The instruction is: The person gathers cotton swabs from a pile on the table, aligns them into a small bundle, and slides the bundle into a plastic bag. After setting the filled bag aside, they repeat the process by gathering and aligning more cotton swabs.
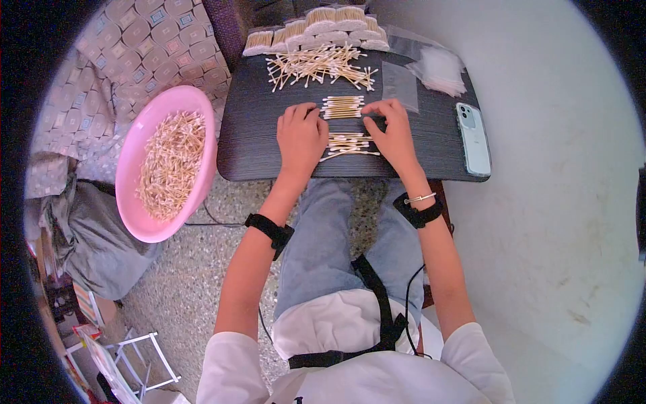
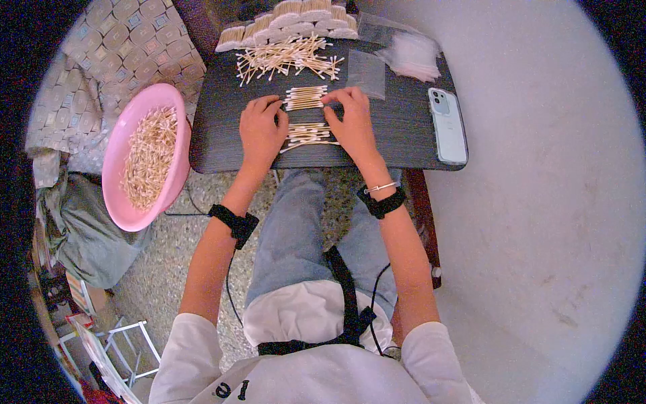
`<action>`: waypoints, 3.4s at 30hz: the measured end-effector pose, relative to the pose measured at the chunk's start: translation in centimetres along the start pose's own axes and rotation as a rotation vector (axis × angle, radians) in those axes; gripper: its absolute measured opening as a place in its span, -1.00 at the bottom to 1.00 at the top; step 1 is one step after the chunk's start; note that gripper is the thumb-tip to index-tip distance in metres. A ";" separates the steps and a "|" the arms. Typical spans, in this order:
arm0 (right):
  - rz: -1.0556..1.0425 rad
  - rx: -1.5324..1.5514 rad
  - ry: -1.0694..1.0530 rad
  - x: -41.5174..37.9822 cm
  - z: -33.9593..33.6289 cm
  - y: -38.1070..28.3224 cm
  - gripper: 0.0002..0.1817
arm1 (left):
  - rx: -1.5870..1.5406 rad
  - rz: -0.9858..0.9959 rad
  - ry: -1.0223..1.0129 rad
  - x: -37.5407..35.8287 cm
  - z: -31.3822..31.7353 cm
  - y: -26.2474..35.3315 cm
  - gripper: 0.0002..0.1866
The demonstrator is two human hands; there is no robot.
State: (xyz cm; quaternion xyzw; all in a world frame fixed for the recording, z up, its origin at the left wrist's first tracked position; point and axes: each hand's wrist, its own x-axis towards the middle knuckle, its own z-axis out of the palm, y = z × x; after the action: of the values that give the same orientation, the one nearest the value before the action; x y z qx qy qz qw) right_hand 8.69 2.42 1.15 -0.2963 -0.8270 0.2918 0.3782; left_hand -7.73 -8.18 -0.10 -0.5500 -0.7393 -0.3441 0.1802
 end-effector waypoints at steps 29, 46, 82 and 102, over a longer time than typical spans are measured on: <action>-0.393 -0.549 -0.242 -5.3 -0.1 -2.3 -0.50 | 0.076 0.235 -0.413 -4.7 -4.1 2.2 -0.38; -0.386 -0.523 -0.224 -5.2 -0.1 -2.3 -0.53 | 0.049 0.200 -0.358 -4.0 -2.9 2.3 -0.38; -0.267 -0.297 -0.237 -5.0 -0.6 -2.4 -0.48 | 0.123 0.319 -0.444 -4.1 -4.0 1.7 -0.17; -0.275 -0.367 -0.237 -6.4 -2.4 -2.6 -0.53 | 0.071 0.308 -0.418 -3.9 -3.6 1.6 -0.18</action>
State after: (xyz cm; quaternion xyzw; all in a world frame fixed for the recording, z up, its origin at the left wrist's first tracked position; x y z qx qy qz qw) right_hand 13.40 -3.23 1.40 -0.2085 -0.9372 0.1152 0.2547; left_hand -5.30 -13.20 0.39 -0.7085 -0.6798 -0.1652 0.0929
